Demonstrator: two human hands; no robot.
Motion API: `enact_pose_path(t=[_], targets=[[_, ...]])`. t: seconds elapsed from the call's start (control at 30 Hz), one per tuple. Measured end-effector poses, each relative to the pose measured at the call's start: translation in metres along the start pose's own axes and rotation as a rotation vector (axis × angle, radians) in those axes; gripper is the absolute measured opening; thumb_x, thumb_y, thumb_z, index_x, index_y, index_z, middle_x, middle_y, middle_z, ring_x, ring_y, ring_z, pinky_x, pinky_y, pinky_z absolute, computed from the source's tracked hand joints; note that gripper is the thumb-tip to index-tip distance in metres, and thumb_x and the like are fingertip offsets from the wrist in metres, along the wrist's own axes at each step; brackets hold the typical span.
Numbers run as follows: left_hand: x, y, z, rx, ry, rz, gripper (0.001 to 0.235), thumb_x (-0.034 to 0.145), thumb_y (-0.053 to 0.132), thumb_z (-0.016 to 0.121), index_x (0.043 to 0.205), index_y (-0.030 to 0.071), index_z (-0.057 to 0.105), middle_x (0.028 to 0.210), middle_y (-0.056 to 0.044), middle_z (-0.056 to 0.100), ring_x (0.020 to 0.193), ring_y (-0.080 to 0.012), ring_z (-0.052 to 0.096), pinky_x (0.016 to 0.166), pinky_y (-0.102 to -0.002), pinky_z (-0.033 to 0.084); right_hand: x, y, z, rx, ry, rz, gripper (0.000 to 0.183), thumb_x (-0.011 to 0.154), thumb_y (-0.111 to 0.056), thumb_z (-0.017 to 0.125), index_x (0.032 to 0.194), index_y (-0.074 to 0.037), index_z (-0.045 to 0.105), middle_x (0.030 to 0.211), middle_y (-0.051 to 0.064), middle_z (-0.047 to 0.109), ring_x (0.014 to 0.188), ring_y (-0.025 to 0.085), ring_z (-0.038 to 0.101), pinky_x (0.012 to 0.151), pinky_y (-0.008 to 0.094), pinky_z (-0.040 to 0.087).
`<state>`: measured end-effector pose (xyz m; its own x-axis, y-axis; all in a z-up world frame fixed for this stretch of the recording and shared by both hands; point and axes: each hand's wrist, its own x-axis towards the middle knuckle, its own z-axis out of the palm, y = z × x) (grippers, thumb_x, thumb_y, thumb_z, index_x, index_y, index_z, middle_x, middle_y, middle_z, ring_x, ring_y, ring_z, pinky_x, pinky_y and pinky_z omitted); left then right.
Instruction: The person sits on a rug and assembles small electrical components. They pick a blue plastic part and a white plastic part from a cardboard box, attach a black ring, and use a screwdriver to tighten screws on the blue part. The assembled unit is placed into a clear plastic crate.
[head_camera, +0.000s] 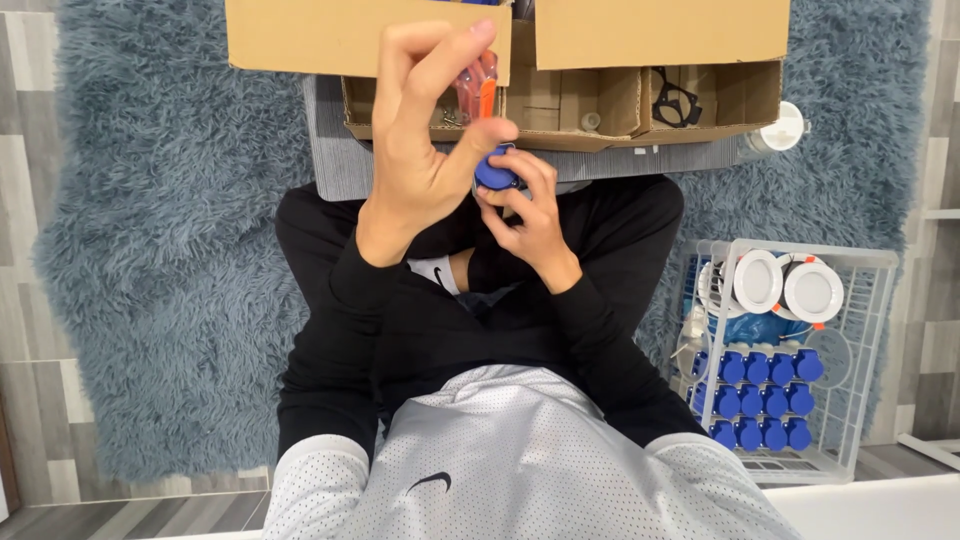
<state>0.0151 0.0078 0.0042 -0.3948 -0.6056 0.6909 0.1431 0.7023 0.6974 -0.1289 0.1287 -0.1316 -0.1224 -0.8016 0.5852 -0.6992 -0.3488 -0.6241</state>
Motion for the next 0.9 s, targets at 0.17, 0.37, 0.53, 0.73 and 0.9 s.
enact_pose_path(t=[0.17, 0.37, 0.53, 0.73, 0.9], targets=[[-0.003, -0.002, -0.001, -0.078, -0.007, -0.003, 0.042, 0.125, 0.013, 0.062, 0.163, 0.020, 0.048, 0.137, -0.011, 0.064, 0.113, -0.0223, 0.070, 0.103, -0.033, 0.063, -0.001, 0.002, 0.001, 0.002, 0.005, -0.001, 0.020, 0.085, 0.006, 0.091, 0.094, -0.006, 0.077, 0.142, 0.008, 0.065, 0.139, 0.037, 0.058, 0.122, 0.049, 0.047], [-0.006, -0.004, 0.001, -0.022, 0.000, -0.006, 0.047, 0.122, 0.018, 0.070, 0.163, 0.021, 0.048, 0.142, -0.009, 0.059, 0.118, -0.0207, 0.065, 0.104, -0.033, 0.059, -0.001, 0.002, 0.001, 0.012, 0.004, 0.002, 0.020, 0.084, 0.006, 0.091, 0.093, -0.006, 0.077, 0.141, 0.008, 0.065, 0.138, 0.037, 0.058, 0.122, 0.049, 0.047], [-0.006, -0.006, -0.001, -0.026, -0.017, -0.002, 0.047, 0.127, 0.006, 0.059, 0.168, 0.020, 0.041, 0.143, -0.011, 0.059, 0.115, -0.0224, 0.070, 0.107, -0.035, 0.062, 0.000, 0.003, 0.002, 0.012, 0.012, -0.003, 0.021, 0.084, 0.007, 0.091, 0.093, -0.005, 0.078, 0.141, 0.008, 0.065, 0.137, 0.036, 0.058, 0.122, 0.048, 0.048], [-0.007, -0.006, -0.001, -0.034, -0.025, -0.011, 0.053, 0.120, 0.008, 0.072, 0.165, 0.017, 0.044, 0.153, -0.010, 0.054, 0.134, -0.0263, 0.069, 0.118, -0.039, 0.061, -0.002, 0.005, 0.002, 0.017, 0.016, -0.005, 0.021, 0.083, 0.006, 0.092, 0.094, -0.006, 0.078, 0.142, 0.008, 0.065, 0.137, 0.036, 0.058, 0.122, 0.048, 0.047], [-0.004, 0.004, -0.005, -0.046, -0.012, -0.045, 0.056, 0.119, -0.009, 0.060, 0.166, 0.015, 0.043, 0.146, -0.011, 0.063, 0.110, -0.0216, 0.071, 0.099, -0.033, 0.061, -0.002, 0.004, 0.002, -0.001, 0.020, -0.013, 0.019, 0.083, 0.005, 0.090, 0.093, -0.007, 0.078, 0.142, 0.007, 0.066, 0.136, 0.037, 0.059, 0.122, 0.047, 0.048]])
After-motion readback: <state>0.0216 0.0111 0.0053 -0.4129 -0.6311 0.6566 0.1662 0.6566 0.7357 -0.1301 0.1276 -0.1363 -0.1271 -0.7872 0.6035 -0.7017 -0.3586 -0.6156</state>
